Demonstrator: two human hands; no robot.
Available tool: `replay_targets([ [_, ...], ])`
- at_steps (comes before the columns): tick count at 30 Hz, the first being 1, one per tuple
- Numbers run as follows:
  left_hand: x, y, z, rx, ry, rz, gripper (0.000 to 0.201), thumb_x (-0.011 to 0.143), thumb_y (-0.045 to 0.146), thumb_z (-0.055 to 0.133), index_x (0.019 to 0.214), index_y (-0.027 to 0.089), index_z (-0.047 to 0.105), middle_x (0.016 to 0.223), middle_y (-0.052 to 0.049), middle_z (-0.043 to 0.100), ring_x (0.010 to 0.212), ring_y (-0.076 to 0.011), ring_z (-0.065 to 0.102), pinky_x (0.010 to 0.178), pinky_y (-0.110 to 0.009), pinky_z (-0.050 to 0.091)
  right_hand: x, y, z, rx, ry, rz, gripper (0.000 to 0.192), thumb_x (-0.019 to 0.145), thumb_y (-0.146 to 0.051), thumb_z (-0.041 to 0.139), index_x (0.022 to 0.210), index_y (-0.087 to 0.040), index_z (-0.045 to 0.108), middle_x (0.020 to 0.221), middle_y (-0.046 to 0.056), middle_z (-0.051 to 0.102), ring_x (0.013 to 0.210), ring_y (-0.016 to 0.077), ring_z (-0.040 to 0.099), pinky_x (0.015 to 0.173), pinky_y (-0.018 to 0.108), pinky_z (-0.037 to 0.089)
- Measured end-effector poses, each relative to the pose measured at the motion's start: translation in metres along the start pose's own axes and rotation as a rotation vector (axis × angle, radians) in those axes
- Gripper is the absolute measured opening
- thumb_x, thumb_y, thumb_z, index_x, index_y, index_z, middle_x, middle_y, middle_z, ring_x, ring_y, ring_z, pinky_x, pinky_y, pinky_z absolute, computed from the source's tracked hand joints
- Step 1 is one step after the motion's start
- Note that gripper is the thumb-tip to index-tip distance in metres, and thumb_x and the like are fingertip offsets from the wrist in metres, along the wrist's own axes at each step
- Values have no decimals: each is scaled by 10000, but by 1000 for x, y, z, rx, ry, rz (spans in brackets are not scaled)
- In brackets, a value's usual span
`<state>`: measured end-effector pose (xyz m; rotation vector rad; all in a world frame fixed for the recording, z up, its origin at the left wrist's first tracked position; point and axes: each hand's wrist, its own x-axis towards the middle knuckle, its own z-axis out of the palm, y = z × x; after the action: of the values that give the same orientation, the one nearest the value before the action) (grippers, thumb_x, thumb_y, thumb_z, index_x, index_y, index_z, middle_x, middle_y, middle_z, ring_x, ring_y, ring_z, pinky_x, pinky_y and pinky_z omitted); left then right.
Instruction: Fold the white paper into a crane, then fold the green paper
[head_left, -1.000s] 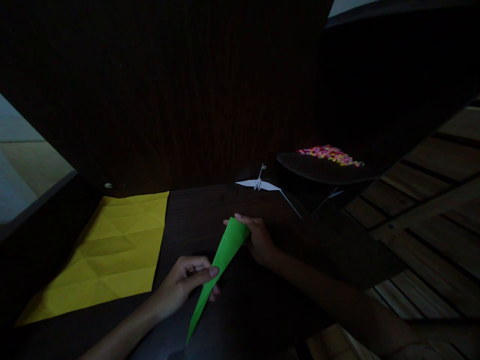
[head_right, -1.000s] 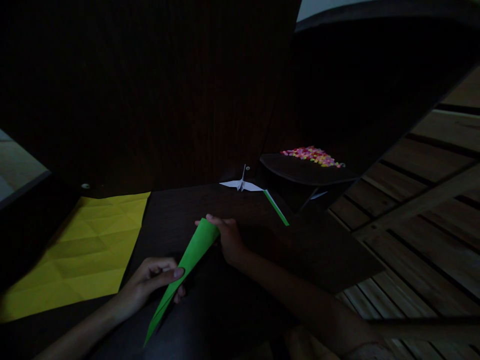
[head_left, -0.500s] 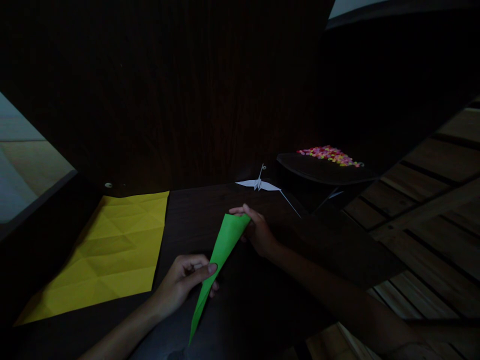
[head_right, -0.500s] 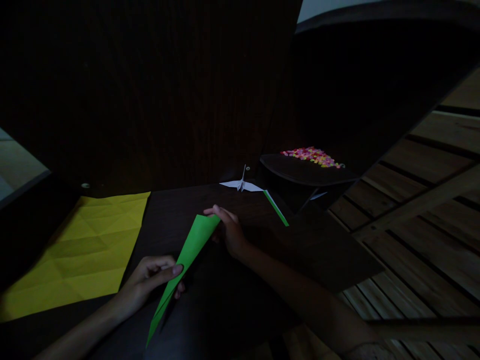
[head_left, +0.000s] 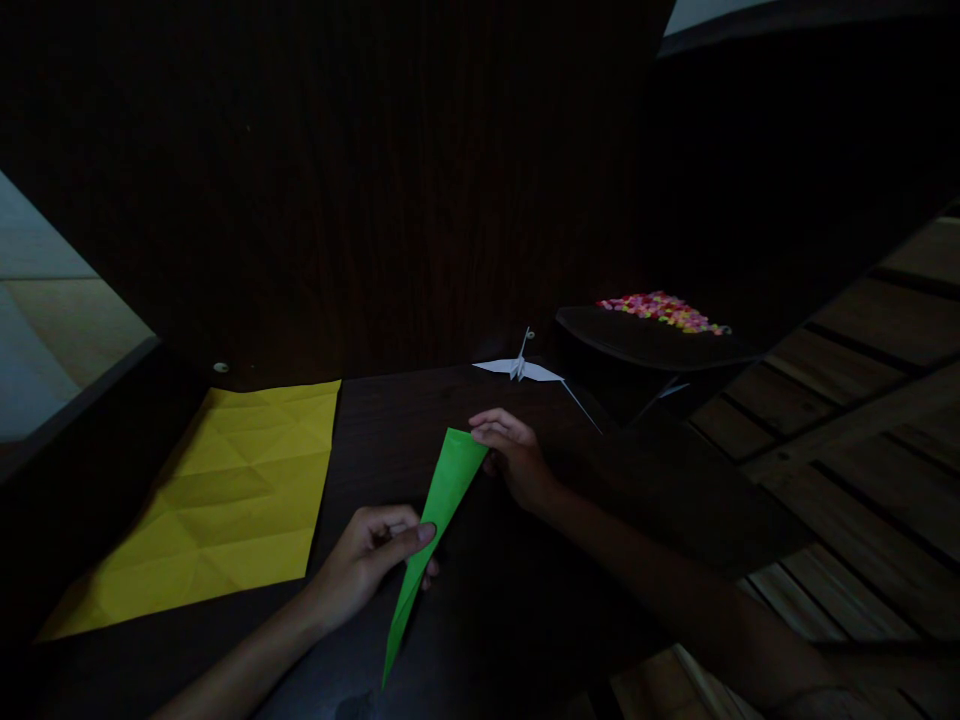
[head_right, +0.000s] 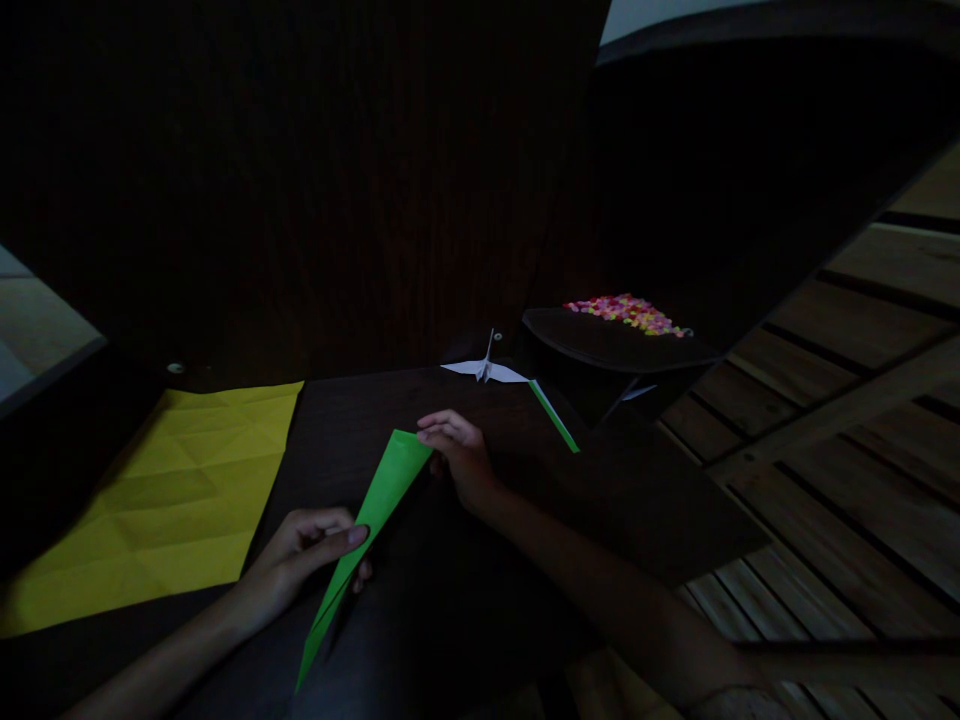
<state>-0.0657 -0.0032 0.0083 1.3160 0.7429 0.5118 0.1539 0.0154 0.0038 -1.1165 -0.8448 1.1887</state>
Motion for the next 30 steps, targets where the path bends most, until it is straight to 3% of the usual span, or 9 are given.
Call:
replay_targets([
  [5, -1, 1, 0, 31, -9, 3, 368, 832, 462, 673, 684, 125, 683, 646, -69, 726, 552, -166, 663, 547, -245, 502, 1, -3, 1, 64, -7, 65, 227, 590, -243, 700, 804, -200, 636, 670, -45, 597, 454, 76, 439, 363, 191, 268],
  [12, 0, 1, -1, 26, -13, -2, 364, 823, 463, 682, 696, 122, 699, 650, -67, 726, 554, -162, 665, 553, -241, 503, -1, -12, 3, 276, -42, 218, 193, 531, -168, 635, 710, -193, 566, 570, -70, 481, 455, 69, 385, 397, 189, 229],
  [15, 1, 2, -1, 11, -14, -4, 368, 829, 463, 680, 694, 121, 690, 659, -66, 725, 556, -158, 664, 554, -239, 504, -2, -13, 3, 300, -30, 250, 208, 608, -284, 671, 780, -199, 590, 591, -54, 505, 483, 97, 442, 409, 208, 280],
  [18, 2, 1, -2, -15, -1, 10, 382, 837, 478, 670, 709, 118, 674, 662, -68, 725, 538, -151, 657, 539, -235, 498, -2, -9, 2, 321, -117, 245, 363, 709, -529, 627, 867, -205, 583, 665, -27, 562, 461, 112, 470, 386, 226, 292],
  [23, 5, -6, -4, -78, 28, 4, 397, 849, 505, 648, 749, 122, 637, 655, -73, 720, 508, -157, 658, 498, -232, 489, -5, 7, 4, 199, -318, 143, 451, 703, -613, 661, 830, -217, 488, 633, -47, 545, 406, 102, 477, 360, 215, 292],
  [30, 6, -12, -5, -167, 3, -31, 400, 851, 528, 635, 791, 134, 612, 618, -63, 699, 464, -156, 640, 457, -229, 491, -14, 16, 9, -167, -448, 113, 366, 744, -508, 679, 734, -161, 563, 480, -51, 525, 381, 73, 452, 376, 188, 308],
])
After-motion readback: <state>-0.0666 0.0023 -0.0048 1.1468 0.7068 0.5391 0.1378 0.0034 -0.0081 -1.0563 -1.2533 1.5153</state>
